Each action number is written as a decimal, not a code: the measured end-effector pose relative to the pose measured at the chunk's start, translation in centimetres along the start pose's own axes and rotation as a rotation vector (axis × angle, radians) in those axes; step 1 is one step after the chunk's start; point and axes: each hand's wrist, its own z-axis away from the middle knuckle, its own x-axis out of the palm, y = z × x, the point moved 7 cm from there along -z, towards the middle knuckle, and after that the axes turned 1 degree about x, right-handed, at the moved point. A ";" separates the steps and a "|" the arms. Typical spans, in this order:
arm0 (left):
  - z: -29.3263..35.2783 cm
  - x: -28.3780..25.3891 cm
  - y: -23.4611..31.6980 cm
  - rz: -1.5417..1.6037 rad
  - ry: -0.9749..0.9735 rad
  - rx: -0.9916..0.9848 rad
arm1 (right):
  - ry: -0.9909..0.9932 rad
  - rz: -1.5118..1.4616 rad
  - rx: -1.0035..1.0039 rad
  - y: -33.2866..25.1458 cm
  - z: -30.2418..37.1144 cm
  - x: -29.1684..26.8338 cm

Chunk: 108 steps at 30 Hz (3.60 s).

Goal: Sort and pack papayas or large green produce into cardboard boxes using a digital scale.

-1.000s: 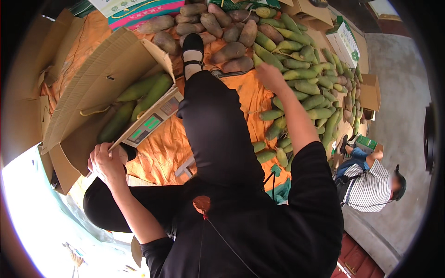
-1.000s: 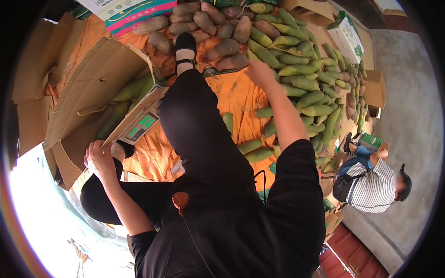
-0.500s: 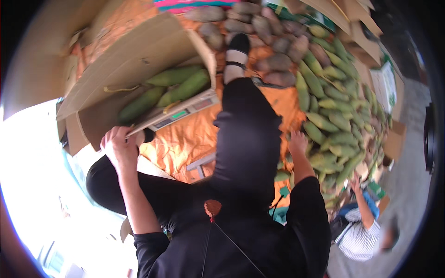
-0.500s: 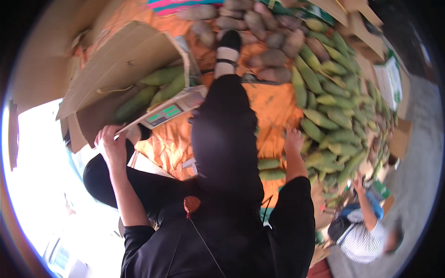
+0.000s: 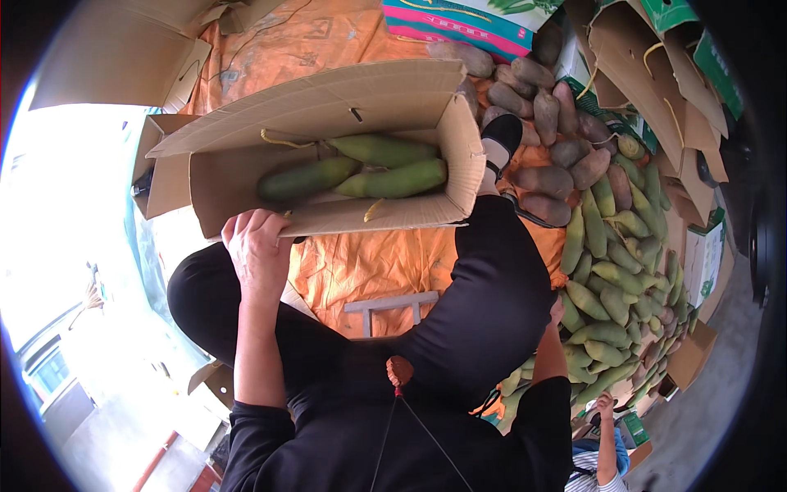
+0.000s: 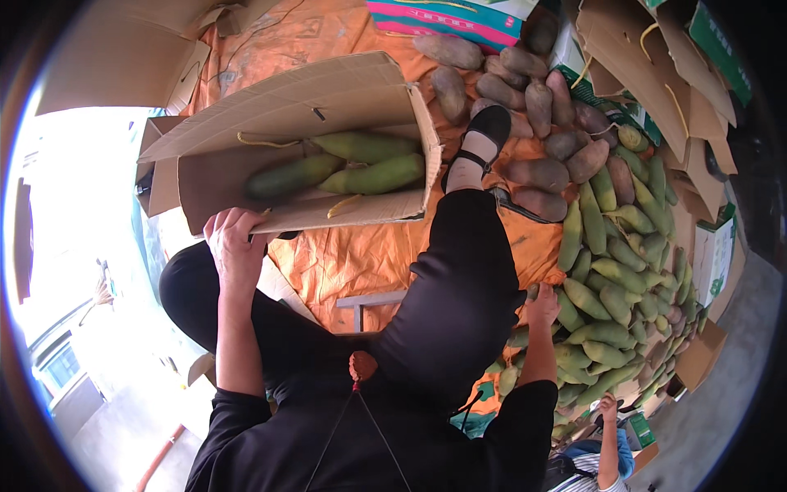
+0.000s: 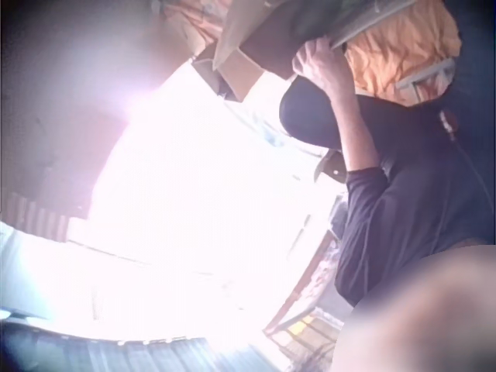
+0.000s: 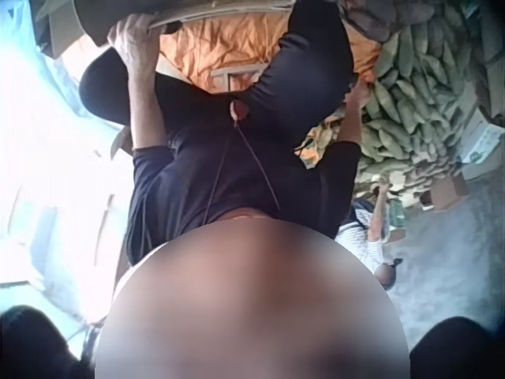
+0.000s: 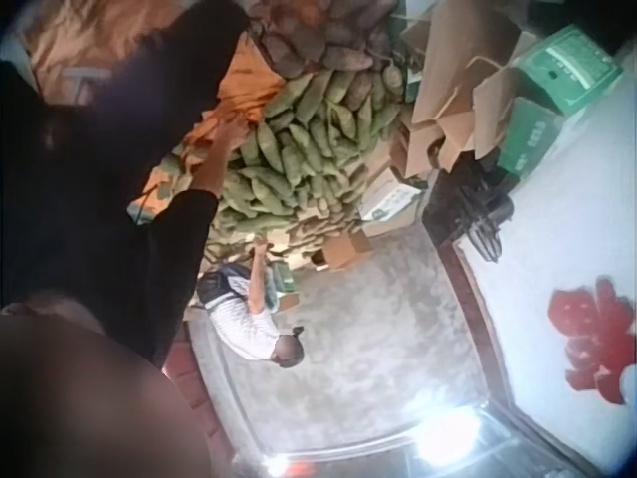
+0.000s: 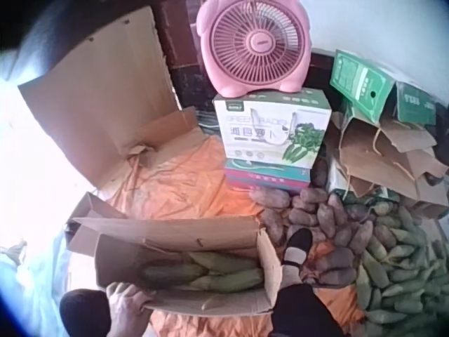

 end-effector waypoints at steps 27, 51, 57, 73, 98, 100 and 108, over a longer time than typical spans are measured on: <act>2.1 -0.1 1.3 0.149 0.076 0.115 | 0.664 -0.317 -1.538 -35.6 34.1 -48.2; 1.5 0.5 1.3 0.301 -0.053 0.089 | 0.544 0.496 -1.536 -60.7 23.9 -26.3; 1.4 0.6 1.5 0.298 -0.119 0.071 | 0.443 0.707 -1.474 -63.0 23.5 -23.5; 1.5 0.6 1.5 0.304 -0.116 0.066 | 0.080 0.246 -1.506 -59.9 26.5 -28.9; 0.7 0.9 2.7 0.101 0.050 0.161 | 0.149 -0.948 -1.100 -25.4 21.2 -46.7; 0.9 0.9 3.0 0.074 0.077 0.168 | 0.259 -0.960 -0.930 -21.1 17.6 -43.8; 1.3 1.6 3.2 0.036 0.023 0.201 | 0.323 -0.687 -0.443 -7.3 6.8 -21.7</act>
